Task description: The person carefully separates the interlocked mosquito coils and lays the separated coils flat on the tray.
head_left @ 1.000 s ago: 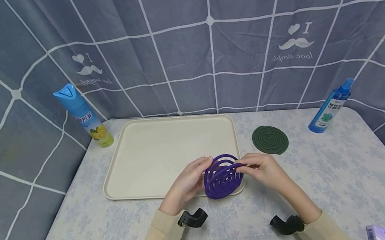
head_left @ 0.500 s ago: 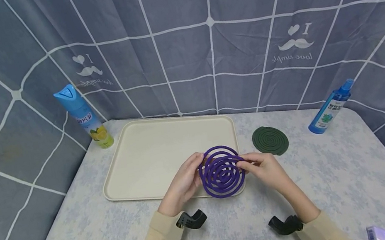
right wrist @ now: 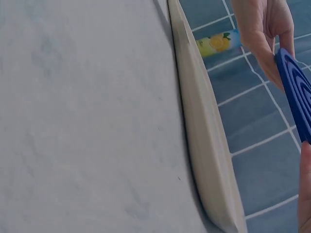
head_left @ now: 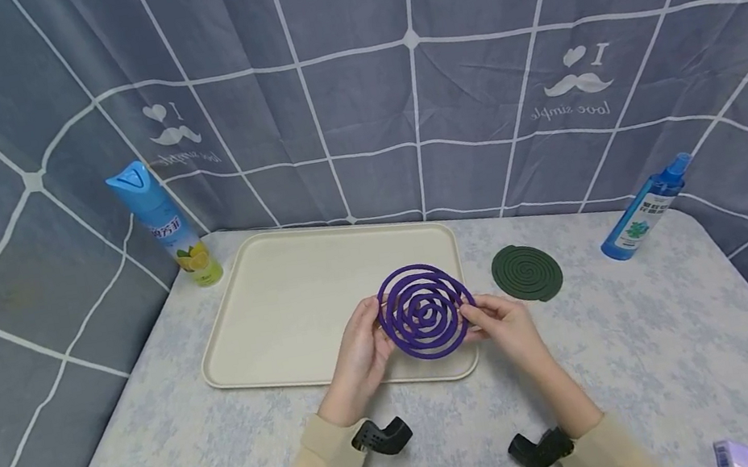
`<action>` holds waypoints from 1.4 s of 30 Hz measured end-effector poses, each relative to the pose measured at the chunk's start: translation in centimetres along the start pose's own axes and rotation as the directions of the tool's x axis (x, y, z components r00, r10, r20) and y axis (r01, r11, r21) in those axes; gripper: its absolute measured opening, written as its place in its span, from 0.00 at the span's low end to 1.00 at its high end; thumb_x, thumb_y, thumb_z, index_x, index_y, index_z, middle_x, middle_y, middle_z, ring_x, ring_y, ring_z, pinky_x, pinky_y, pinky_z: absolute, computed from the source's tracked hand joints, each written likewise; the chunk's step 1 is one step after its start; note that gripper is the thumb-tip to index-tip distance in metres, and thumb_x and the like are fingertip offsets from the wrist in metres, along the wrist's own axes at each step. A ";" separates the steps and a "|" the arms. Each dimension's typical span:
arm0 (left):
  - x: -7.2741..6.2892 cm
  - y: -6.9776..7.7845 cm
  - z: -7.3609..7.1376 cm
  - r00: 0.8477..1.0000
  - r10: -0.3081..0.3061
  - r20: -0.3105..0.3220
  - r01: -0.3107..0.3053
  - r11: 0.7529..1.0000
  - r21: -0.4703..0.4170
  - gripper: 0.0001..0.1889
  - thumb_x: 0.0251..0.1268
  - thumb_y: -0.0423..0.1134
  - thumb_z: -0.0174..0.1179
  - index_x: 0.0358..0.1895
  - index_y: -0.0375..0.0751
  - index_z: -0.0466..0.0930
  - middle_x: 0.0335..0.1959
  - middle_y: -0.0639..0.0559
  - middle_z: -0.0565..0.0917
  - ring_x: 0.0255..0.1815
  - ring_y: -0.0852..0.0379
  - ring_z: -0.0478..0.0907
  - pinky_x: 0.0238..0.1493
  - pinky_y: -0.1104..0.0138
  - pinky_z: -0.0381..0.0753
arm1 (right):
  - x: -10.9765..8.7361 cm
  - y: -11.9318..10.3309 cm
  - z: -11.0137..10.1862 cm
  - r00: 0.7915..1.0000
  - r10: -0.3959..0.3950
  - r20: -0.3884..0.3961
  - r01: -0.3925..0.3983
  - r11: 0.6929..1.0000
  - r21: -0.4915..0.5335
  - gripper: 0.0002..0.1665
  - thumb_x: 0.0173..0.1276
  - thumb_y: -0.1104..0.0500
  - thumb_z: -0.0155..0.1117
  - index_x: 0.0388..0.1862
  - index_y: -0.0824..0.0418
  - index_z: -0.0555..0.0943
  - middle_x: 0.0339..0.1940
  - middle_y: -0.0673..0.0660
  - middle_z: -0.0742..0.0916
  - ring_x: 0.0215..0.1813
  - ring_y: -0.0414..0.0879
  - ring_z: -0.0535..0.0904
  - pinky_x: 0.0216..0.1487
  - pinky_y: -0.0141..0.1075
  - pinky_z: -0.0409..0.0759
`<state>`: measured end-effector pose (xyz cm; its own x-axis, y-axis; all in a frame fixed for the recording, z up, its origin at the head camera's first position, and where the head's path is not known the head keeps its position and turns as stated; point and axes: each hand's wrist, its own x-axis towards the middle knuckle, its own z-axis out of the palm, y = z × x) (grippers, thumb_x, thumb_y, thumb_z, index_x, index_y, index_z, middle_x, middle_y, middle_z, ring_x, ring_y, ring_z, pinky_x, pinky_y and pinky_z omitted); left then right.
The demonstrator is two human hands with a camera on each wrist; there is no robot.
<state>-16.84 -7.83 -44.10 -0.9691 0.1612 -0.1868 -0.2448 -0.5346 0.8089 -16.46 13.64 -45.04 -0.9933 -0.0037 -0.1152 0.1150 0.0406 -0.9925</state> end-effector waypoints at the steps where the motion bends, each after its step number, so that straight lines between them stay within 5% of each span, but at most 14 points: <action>1: 0.0 -0.2 0.0 1.000 0.008 -0.013 -0.008 1.000 -0.013 0.11 0.82 0.39 0.35 0.48 0.40 0.67 0.36 0.57 0.80 0.33 0.67 0.80 0.37 0.73 0.81 | 0.0 0.2 0.1 1.000 0.010 -0.003 -0.010 1.000 0.019 0.15 0.72 0.65 0.60 0.50 0.77 0.79 0.29 0.45 0.88 0.33 0.37 0.86 0.41 0.40 0.87; 9: 0.1 -0.9 0.0 0.990 0.056 -0.131 -0.062 0.997 -0.043 0.13 0.83 0.39 0.33 0.54 0.36 0.63 0.42 0.54 0.78 0.39 0.65 0.82 0.43 0.72 0.84 | 0.0 1.1 1.2 0.997 0.069 0.040 -0.076 0.974 0.212 0.11 0.75 0.64 0.56 0.49 0.73 0.74 0.30 0.47 0.88 0.35 0.40 0.87 0.44 0.40 0.87; 16: 0.3 -0.6 -0.6 0.970 0.071 -0.232 -0.074 0.997 -0.005 0.15 0.83 0.42 0.34 0.56 0.35 0.65 0.42 0.54 0.78 0.40 0.65 0.81 0.44 0.72 0.84 | 0.4 0.9 1.3 0.991 0.133 0.012 -0.132 0.964 0.229 0.12 0.77 0.62 0.53 0.50 0.72 0.72 0.31 0.47 0.87 0.35 0.37 0.85 0.44 0.33 0.86; 24: 0.7 0.0 -2.6 0.940 0.087 -0.329 -0.051 0.992 0.118 0.18 0.82 0.45 0.38 0.55 0.32 0.68 0.36 0.55 0.80 0.33 0.67 0.80 0.35 0.75 0.82 | 1.3 0.5 0.9 0.986 0.165 0.032 -0.168 0.953 0.251 0.14 0.79 0.61 0.50 0.53 0.72 0.69 0.31 0.46 0.87 0.35 0.36 0.86 0.42 0.28 0.85; 29: 1.0 1.2 -5.0 0.921 0.125 -0.368 -0.031 0.968 0.250 0.17 0.82 0.44 0.41 0.50 0.32 0.72 0.24 0.60 0.76 0.18 0.70 0.69 0.18 0.79 0.68 | 1.7 0.5 0.6 0.982 0.179 0.061 -0.189 0.952 0.241 0.15 0.79 0.59 0.50 0.53 0.71 0.68 0.30 0.46 0.87 0.34 0.35 0.86 0.41 0.27 0.85; 32: 1.4 2.0 -6.5 0.901 0.166 -0.401 0.002 0.922 0.387 0.18 0.81 0.45 0.43 0.47 0.31 0.74 0.21 0.61 0.74 0.17 0.70 0.66 0.17 0.78 0.65 | 1.9 0.5 0.6 0.980 0.188 0.062 -0.198 0.954 0.227 0.16 0.79 0.60 0.49 0.55 0.73 0.69 0.30 0.47 0.87 0.33 0.36 0.86 0.40 0.27 0.85; 37: 1.6 3.3 -8.9 0.878 0.234 -0.418 0.092 0.774 0.626 0.21 0.80 0.46 0.44 0.48 0.29 0.78 0.32 0.52 0.79 0.30 0.65 0.72 0.31 0.76 0.73 | 2.3 0.7 0.7 0.981 0.178 0.079 -0.188 0.970 0.152 0.17 0.78 0.63 0.49 0.56 0.77 0.69 0.29 0.48 0.87 0.32 0.36 0.86 0.39 0.28 0.85; 42: 1.8 4.2 -10.0 0.888 0.220 -0.404 0.174 0.652 0.738 0.22 0.80 0.47 0.44 0.52 0.29 0.79 0.48 0.35 0.81 0.48 0.49 0.76 0.52 0.60 0.76 | 2.5 1.0 0.8 0.980 0.166 0.109 -0.173 0.983 0.067 0.16 0.78 0.63 0.50 0.55 0.76 0.71 0.30 0.49 0.88 0.32 0.36 0.85 0.39 0.28 0.85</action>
<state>-19.94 -18.09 -46.60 -0.9268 -0.3092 -0.2130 -0.3056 0.2919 0.9063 -18.85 12.85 -46.38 -0.9536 -0.1061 -0.2816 0.2859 -0.0266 -0.9579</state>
